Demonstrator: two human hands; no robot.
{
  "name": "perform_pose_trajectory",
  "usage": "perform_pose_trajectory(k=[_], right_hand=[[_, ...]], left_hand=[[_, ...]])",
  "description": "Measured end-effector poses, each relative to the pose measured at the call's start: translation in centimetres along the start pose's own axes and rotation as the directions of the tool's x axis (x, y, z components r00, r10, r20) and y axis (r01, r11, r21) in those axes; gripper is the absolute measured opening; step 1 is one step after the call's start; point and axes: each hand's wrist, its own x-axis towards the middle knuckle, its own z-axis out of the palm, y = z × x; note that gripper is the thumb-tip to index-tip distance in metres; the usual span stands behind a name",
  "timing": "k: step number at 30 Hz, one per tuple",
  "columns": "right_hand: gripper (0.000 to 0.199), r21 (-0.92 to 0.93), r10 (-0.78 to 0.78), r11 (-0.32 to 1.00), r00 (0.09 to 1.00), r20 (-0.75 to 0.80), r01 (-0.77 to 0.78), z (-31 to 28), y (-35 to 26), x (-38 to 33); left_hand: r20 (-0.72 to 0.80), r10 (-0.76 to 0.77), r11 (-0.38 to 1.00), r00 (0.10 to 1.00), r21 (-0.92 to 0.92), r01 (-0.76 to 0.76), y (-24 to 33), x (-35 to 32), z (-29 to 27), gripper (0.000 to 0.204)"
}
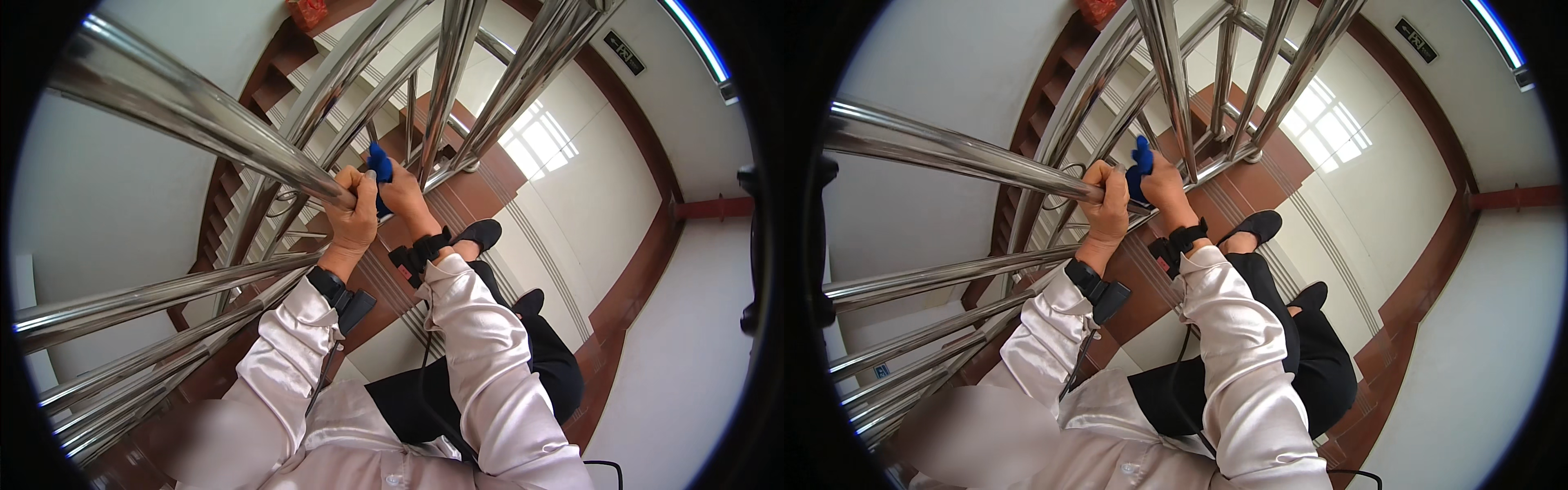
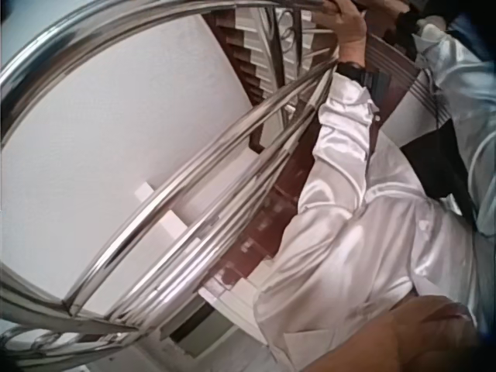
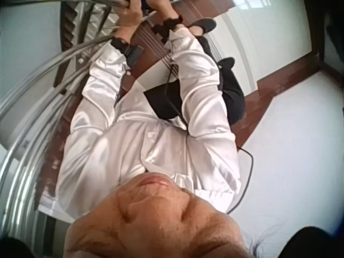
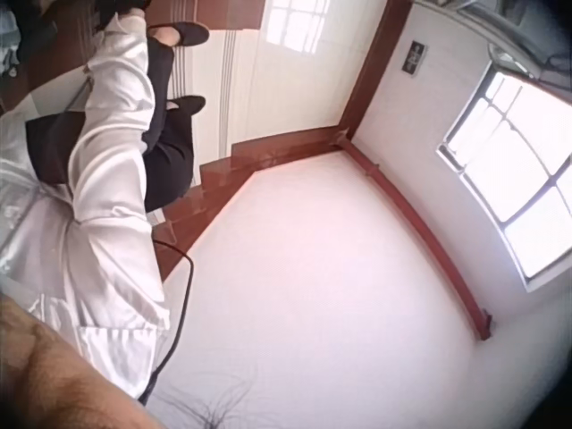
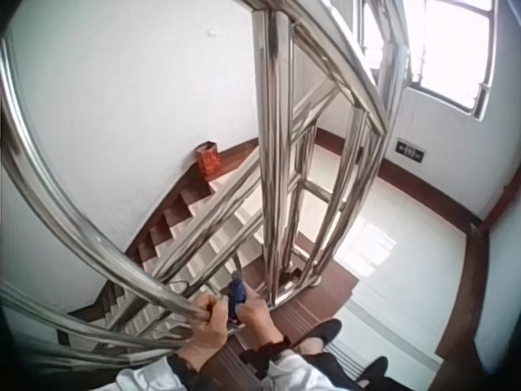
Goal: The person wipes the metal stair railings with a blue cloth while ascending the stairs. They hold the railing with one hand and wipe with the other, moving progressively upward along the curved handrail.
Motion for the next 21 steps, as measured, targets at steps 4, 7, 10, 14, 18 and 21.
perform_pose_trajectory(k=[4, 7, 10, 14, 18, 21], right_hand=[[0.035, -0.669, -0.449, 0.607, 0.879, 0.157, 0.43, 0.8, 2.3, 0.2], [0.042, -0.682, -0.123, 0.581, 0.876, 0.467, 0.445, 0.7, 9.2, -0.7], [0.037, -0.633, -0.332, 0.53, 0.825, 0.457, 0.564, 0.9, 9.7, -1.3], [0.028, -0.787, -0.214, 0.35, 0.861, 0.462, 0.509, 1.8, 10.5, 0.7], [0.022, -0.865, -0.124, 0.232, 0.895, 0.428, 0.445, 1.6, 11.6, 3.2], [0.022, -0.877, 0.02, 0.219, 0.897, 0.443, 0.428, 1.8, 11.8, 3.8]], left_hand=[[0.004, -0.008, 0.999, 1.0, 0.035, 0.007, -0.3, 0.1, 0.0, 0.033], [0.009, -0.036, 0.999, 0.999, -0.007, 0.036, -0.5, 0.0, 0.2, 0.033], [-0.02, -0.101, 0.995, 0.995, -0.017, 0.1, 0.3, -0.4, -0.4, 0.034], [0.016, -0.08, 0.997, 0.997, -0.02, 0.081, 0.4, -0.5, -0.4, 0.031], [0.049, -0.046, 0.999, 0.998, 0.017, 0.046, 0.6, -0.6, -0.2, 0.03], [0.053, -0.032, 0.999, 0.998, 0.02, 0.031, 0.2, -0.5, -0.4, 0.03]])
